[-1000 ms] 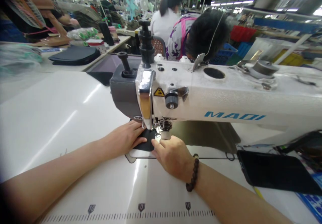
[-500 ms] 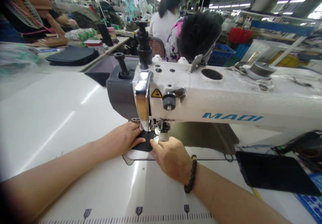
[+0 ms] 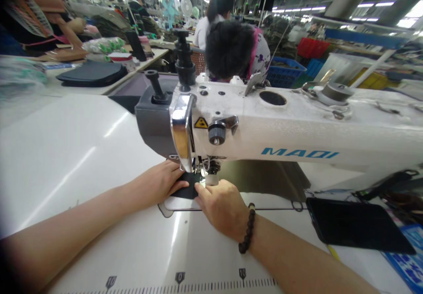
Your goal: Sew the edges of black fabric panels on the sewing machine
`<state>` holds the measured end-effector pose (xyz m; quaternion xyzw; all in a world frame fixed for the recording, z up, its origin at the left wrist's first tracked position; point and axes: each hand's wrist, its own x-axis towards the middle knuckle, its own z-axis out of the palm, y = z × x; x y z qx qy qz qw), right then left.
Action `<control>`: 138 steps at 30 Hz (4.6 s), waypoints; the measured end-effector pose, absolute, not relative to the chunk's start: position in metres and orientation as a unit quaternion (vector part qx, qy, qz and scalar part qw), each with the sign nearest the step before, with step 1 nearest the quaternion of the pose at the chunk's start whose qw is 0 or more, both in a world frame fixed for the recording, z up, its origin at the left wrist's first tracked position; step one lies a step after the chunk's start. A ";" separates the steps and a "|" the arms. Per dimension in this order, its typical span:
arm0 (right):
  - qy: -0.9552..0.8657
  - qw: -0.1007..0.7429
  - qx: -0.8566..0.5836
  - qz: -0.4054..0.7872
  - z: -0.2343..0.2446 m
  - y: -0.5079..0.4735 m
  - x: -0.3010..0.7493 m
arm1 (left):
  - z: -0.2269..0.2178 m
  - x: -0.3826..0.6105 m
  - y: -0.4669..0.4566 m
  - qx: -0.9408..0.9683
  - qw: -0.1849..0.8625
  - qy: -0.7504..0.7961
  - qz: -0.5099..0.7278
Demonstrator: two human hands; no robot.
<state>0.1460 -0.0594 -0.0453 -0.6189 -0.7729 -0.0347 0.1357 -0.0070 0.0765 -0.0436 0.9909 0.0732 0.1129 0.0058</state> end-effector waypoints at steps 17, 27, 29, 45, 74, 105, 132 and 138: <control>-0.800 0.156 -0.578 -0.043 -0.045 -0.062 0.150 | -0.040 -0.012 0.066 0.996 0.014 0.039 0.085; -0.803 0.173 -0.567 -0.058 -0.044 -0.062 0.148 | -0.034 -0.018 0.056 0.996 0.034 -0.040 0.072; -0.798 0.171 -0.575 -0.053 -0.045 -0.061 0.149 | -0.037 -0.017 0.059 0.996 0.038 -0.034 0.074; -0.733 0.115 -0.670 0.016 -0.046 -0.057 0.146 | -0.043 0.000 0.075 0.989 0.047 0.046 0.129; -0.741 0.131 -0.659 -0.016 -0.047 -0.057 0.146 | -0.035 -0.003 0.071 0.994 0.024 0.069 0.079; -0.805 0.168 -0.565 -0.075 -0.047 -0.060 0.150 | -0.028 -0.017 0.046 0.999 -0.032 -0.020 0.021; -0.754 0.165 -0.620 -0.143 -0.036 -0.065 0.159 | -0.040 -0.007 0.069 0.990 -0.039 0.105 0.081; -0.656 0.038 -0.752 -0.060 -0.018 -0.075 0.196 | -0.037 -0.014 0.081 0.972 -0.035 0.218 0.075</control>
